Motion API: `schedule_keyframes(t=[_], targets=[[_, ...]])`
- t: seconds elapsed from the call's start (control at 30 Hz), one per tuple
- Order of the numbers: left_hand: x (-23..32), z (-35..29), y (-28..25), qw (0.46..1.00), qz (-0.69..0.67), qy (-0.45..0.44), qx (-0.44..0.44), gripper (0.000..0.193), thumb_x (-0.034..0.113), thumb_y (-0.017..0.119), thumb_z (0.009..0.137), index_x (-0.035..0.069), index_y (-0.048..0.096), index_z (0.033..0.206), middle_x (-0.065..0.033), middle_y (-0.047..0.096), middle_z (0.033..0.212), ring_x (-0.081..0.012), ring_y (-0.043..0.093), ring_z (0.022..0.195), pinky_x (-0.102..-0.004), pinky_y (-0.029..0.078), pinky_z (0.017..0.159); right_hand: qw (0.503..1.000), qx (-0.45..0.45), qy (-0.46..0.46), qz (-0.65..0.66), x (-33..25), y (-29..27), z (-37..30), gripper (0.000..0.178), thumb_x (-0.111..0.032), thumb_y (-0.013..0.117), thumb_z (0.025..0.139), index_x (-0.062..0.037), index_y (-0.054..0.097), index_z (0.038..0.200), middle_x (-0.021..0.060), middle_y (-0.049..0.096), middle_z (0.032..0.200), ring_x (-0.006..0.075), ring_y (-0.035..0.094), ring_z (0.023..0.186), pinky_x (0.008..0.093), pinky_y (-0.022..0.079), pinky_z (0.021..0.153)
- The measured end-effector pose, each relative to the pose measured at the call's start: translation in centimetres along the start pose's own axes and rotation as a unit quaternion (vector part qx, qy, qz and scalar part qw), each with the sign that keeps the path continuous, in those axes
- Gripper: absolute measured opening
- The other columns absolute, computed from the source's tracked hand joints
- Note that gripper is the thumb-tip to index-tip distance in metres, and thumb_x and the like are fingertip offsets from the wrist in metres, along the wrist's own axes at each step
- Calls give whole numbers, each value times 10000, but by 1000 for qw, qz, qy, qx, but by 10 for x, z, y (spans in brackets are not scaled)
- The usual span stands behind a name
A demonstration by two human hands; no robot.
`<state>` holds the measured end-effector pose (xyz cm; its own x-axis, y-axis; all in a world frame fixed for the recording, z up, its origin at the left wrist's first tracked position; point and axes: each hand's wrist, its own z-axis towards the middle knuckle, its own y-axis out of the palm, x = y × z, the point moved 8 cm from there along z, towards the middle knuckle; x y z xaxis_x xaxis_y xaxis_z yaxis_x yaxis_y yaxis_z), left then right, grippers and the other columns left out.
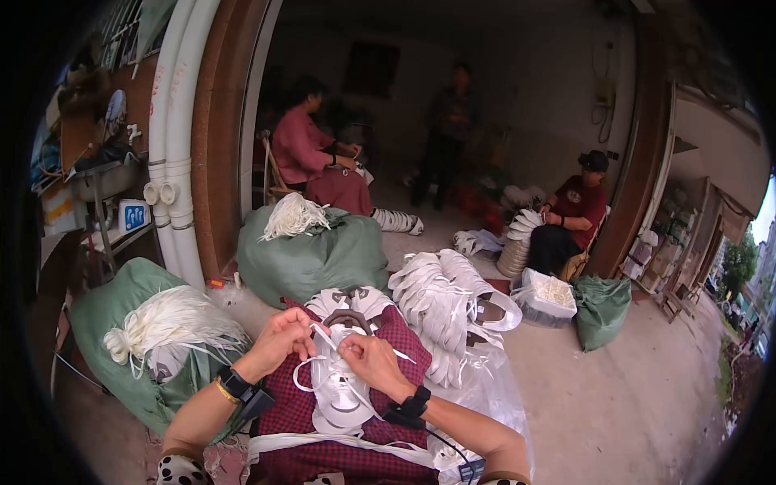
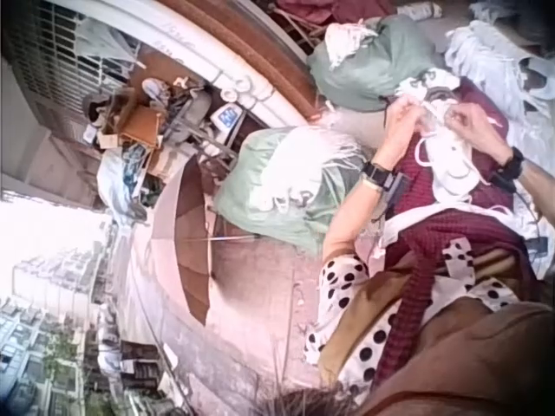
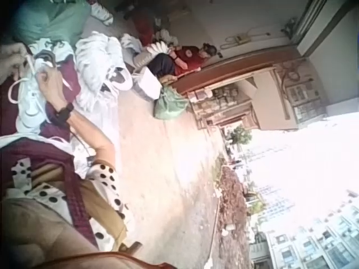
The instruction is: Insert white laces into the eyelets of a white and brown sneaker.
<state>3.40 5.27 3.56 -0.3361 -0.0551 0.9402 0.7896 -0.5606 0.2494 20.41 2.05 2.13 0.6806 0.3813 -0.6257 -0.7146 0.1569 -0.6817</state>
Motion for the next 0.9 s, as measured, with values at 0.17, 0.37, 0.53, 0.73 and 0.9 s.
schedule_keyframes(t=[0.17,0.37,0.53,0.73,0.9], targets=[[-28,3,22,996,-15,-80,-23,26,96,464,995,78,479,984,-98,651,822,-161,633,641,-284,519,569,986,2,16,163,22,5,0,158,-153,685,885,-53,673,1007,61,597,658,101,538,562,303,425,531],[-28,2,5,998,37,-44,26,150,81,493,1003,61,511,1150,-38,601,763,-119,577,603,-254,482,535,993,60,-53,87,-20,-19,3,241,-35,639,828,-47,637,1069,112,608,908,206,619,757,348,482,615],[-7,17,21,993,116,-17,-10,288,75,445,1025,31,491,1306,-19,587,766,-79,545,618,-232,467,550,972,-8,-222,-76,-25,-19,14,269,27,580,801,-34,645,1055,165,603,1098,377,640,956,439,533,761],[-2,14,32,987,153,-35,-19,281,86,452,1032,31,521,1299,-14,600,768,-74,560,620,-226,466,539,969,-5,-235,-74,-32,-29,6,77,-4,565,852,5,612,912,196,644,911,397,655,847,468,514,735],[-13,8,21,990,139,-36,11,274,96,487,1027,48,537,1292,1,595,744,-65,548,602,-228,456,527,985,-25,-151,-77,-24,-41,-15,74,-18,572,860,36,606,896,215,654,841,410,652,796,459,511,712]])
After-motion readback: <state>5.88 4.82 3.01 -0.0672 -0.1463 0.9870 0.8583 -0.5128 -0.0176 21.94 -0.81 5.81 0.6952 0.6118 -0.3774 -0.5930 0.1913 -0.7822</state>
